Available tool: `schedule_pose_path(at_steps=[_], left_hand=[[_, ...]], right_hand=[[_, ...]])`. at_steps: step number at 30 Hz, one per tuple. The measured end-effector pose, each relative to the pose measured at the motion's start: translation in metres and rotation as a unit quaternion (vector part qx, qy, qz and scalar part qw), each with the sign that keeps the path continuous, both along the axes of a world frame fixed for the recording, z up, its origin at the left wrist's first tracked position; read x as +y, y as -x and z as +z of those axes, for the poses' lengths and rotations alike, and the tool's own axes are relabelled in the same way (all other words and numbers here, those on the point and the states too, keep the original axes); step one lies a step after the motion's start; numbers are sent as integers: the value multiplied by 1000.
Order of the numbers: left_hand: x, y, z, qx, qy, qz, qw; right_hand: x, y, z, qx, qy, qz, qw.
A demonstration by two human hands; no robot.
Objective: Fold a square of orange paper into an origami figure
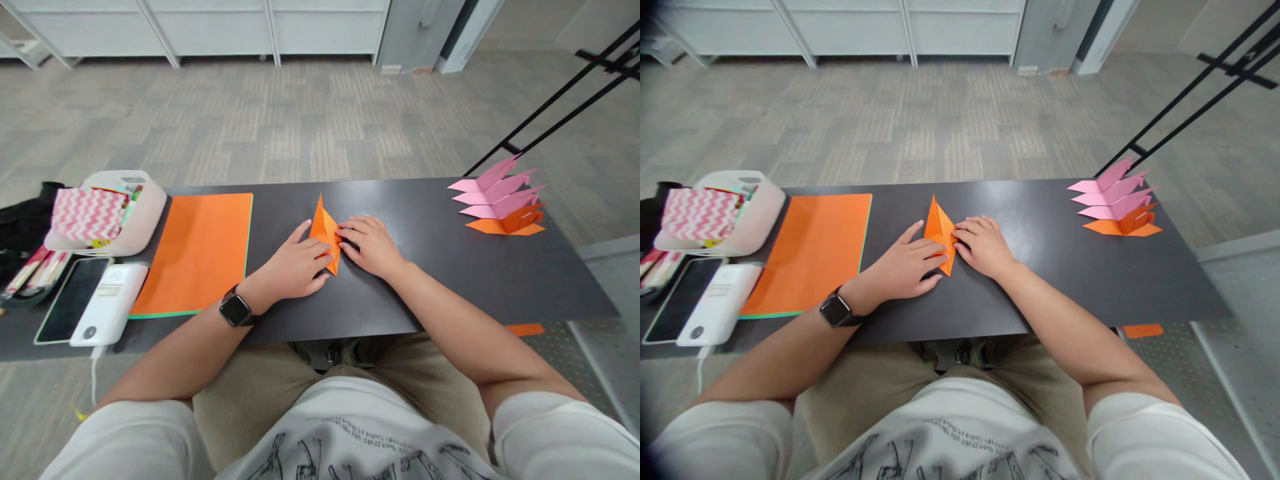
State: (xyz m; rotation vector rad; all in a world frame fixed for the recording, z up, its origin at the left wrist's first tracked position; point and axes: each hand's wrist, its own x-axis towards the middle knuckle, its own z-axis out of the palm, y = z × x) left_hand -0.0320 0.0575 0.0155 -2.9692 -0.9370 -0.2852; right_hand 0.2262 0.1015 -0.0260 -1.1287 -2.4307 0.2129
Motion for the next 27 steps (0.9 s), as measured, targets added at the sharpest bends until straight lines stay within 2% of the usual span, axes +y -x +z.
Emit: schedule_pose_path(at_steps=[13, 27], left_hand=[[1, -2, -3, -11, 11, -6, 1000], [-1, -3, -4, -16, 21, 3, 1000]], right_hand=[[3, 3, -3, 12, 14, -3, 1000], [0, 3, 5, -4, 35, -18, 999]])
